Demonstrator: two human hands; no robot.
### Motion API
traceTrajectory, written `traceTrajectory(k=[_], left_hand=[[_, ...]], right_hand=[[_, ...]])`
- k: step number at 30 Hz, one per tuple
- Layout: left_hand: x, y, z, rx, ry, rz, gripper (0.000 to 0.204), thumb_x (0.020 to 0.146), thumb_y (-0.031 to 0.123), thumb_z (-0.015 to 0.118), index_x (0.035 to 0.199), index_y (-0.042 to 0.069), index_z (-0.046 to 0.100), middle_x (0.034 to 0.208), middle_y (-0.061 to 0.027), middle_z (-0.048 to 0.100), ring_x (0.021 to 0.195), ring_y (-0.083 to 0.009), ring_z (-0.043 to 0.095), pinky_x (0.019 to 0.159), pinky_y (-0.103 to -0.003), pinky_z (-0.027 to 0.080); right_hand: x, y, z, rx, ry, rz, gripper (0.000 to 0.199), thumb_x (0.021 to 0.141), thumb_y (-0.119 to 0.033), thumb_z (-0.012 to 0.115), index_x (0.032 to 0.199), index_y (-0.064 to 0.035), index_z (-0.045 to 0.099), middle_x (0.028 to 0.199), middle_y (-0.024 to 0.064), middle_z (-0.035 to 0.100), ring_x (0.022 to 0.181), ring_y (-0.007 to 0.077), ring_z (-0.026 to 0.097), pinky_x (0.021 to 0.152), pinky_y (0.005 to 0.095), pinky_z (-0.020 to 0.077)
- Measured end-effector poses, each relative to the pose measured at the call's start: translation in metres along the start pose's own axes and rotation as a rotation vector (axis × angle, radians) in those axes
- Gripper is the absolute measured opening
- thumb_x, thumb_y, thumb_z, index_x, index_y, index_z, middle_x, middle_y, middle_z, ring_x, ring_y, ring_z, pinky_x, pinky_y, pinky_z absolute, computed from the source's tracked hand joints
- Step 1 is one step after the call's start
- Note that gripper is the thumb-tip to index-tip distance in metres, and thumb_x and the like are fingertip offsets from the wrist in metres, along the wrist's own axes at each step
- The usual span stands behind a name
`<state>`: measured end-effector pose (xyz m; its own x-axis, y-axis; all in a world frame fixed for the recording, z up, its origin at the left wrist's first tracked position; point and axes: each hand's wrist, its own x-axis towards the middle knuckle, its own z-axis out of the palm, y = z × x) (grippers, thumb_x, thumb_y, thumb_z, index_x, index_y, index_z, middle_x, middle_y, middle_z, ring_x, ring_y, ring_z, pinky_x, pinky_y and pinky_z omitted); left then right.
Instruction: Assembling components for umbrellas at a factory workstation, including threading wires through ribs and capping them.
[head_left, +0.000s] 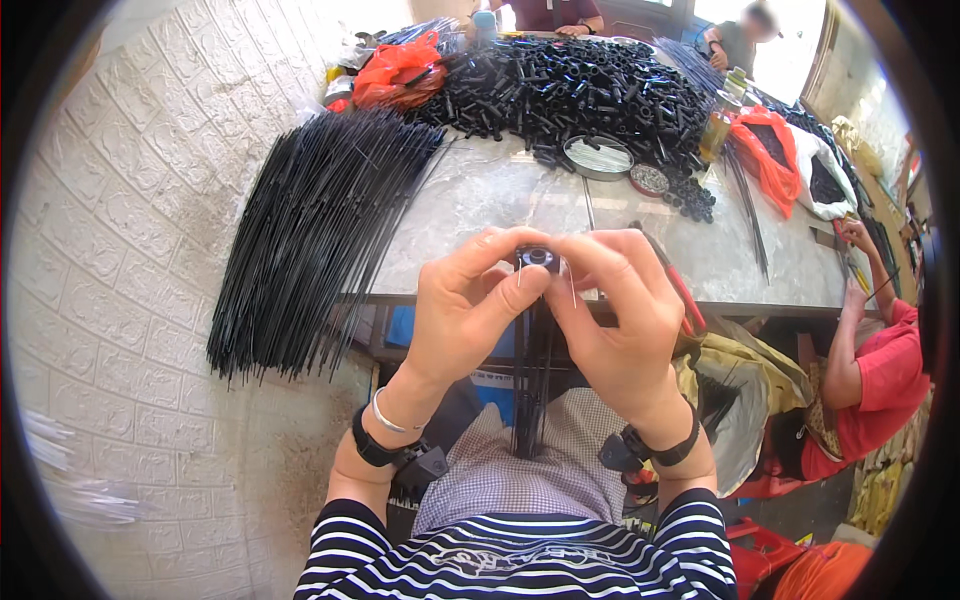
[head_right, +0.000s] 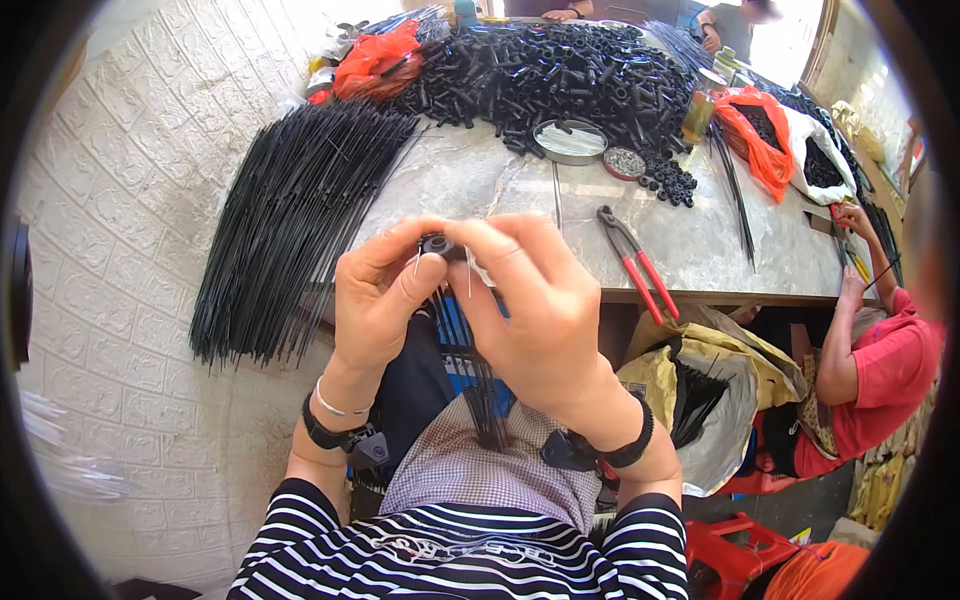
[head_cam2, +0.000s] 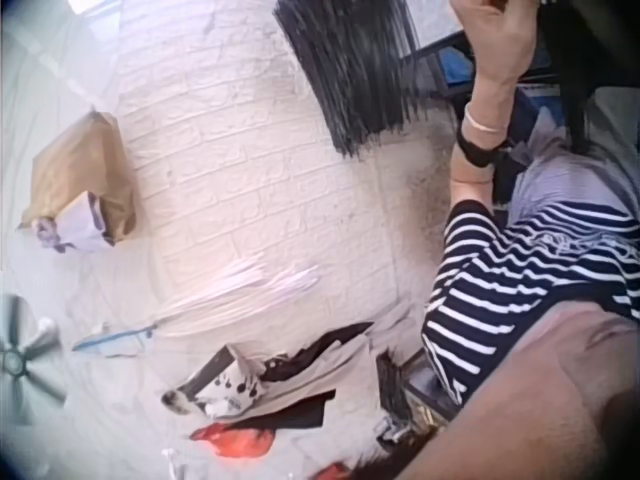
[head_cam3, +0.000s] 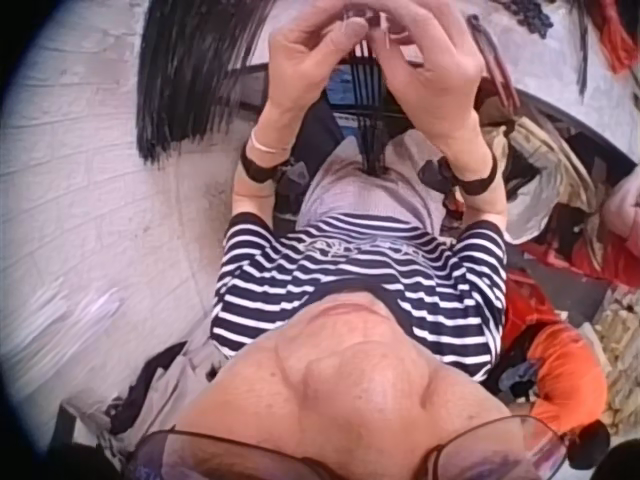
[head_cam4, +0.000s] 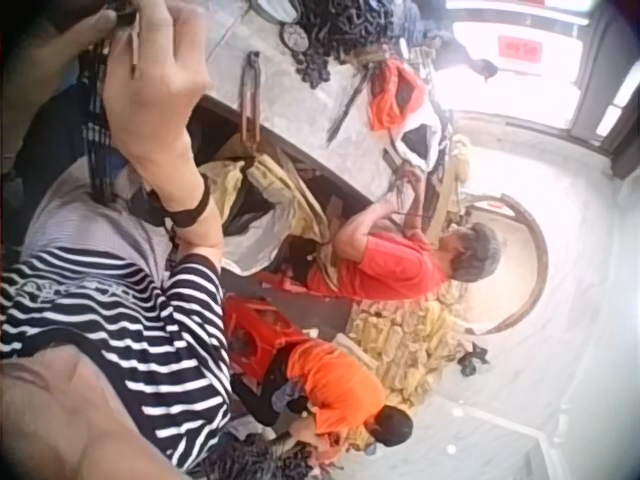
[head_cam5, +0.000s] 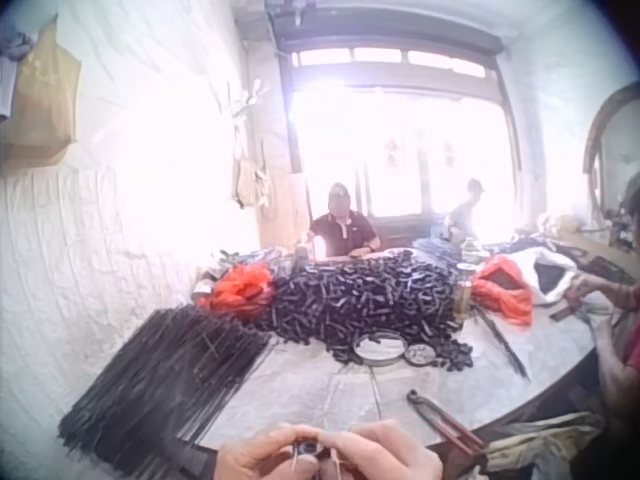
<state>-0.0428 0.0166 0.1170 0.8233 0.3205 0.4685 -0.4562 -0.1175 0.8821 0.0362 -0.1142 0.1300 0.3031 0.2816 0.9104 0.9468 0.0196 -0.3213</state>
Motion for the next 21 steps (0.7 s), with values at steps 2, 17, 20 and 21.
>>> traceTrajectory(k=[2,17,20,21], left_hand=[[-0.001,-0.001,-0.001,-0.089,-0.040,-0.006,0.025,0.090,0.007,0.062,0.112,-0.004,0.060,0.097,-0.0049,0.059,0.084,-0.0077,0.059,0.070,-0.020,0.049],[0.000,-0.004,-0.005,-0.132,-0.183,0.055,0.032,0.094,0.018,0.057,0.113,-0.008,0.055,0.100,-0.0072,0.059,0.092,-0.0118,0.057,0.079,-0.024,0.046],[0.001,-0.005,-0.003,-0.185,-0.205,0.034,0.033,0.094,0.019,0.057,0.113,-0.007,0.056,0.101,-0.0071,0.060,0.091,-0.0116,0.056,0.080,-0.024,0.045],[0.001,-0.004,-0.002,-0.182,-0.207,0.031,0.033,0.094,0.019,0.057,0.113,-0.007,0.056,0.101,-0.0071,0.060,0.091,-0.0116,0.056,0.080,-0.024,0.045]], right_hand=[[-0.001,-0.007,-0.003,0.239,-0.047,0.316,0.024,0.072,0.006,0.069,0.094,-0.0006,0.064,0.085,0.0088,0.060,0.067,0.0180,0.063,0.055,0.0274,0.0527],[-0.013,0.004,-0.011,0.558,-0.131,0.462,0.014,0.073,0.004,0.069,0.086,0.0014,0.064,0.078,0.0084,0.065,0.070,0.0148,0.067,0.061,0.0248,0.0548],[-0.013,0.004,-0.012,0.570,-0.121,0.472,0.018,0.072,0.004,0.070,0.088,0.0010,0.062,0.080,0.0073,0.063,0.068,0.0137,0.065,0.060,0.0242,0.0544],[-0.012,0.003,-0.013,0.557,-0.126,0.477,0.020,0.072,0.004,0.070,0.090,0.0007,0.061,0.082,0.0069,0.061,0.067,0.0131,0.064,0.059,0.0239,0.0540]])
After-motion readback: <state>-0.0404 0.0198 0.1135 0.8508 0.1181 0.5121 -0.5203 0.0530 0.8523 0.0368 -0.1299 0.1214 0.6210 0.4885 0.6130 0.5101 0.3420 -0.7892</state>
